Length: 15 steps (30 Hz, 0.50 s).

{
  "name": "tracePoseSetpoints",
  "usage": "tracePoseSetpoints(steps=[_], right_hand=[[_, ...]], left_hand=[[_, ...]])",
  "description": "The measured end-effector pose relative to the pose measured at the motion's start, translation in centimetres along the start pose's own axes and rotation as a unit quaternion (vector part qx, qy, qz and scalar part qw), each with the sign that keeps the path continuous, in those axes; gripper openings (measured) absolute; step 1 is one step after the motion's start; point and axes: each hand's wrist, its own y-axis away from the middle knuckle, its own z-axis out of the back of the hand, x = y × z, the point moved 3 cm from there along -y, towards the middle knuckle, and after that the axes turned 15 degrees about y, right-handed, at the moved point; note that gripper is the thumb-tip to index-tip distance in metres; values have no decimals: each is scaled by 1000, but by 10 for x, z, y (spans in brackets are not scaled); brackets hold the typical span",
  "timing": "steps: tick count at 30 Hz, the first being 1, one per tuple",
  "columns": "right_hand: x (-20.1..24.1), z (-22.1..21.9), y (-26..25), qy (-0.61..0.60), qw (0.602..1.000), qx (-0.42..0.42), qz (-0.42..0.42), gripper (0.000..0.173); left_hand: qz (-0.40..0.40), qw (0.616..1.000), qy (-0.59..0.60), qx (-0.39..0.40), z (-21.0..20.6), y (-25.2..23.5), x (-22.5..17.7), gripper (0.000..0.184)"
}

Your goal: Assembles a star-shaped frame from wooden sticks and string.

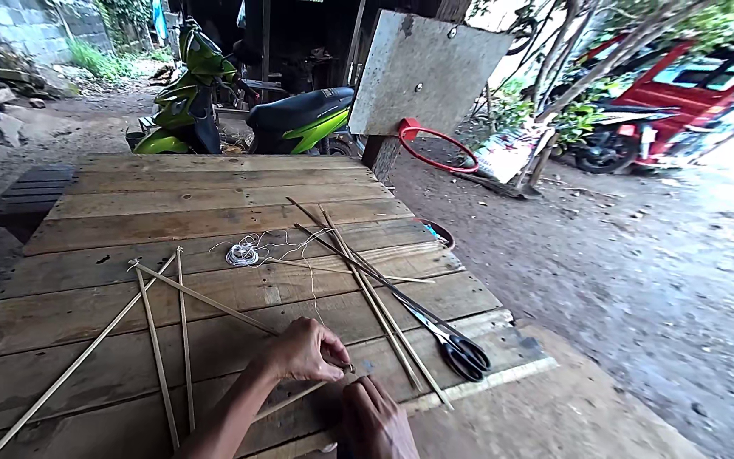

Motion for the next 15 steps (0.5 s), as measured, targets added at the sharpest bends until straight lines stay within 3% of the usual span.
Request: tracePoseSetpoints(steps=[9,15], right_hand=[[-2,20,-7,-68,998,2,17,6],[-38,16,-52,-98,995,-17,7,9]], left_hand=[[13,1000,-17,-1,-3,-3,-1,21],[19,1000,14,18,-11,0,4,18]])
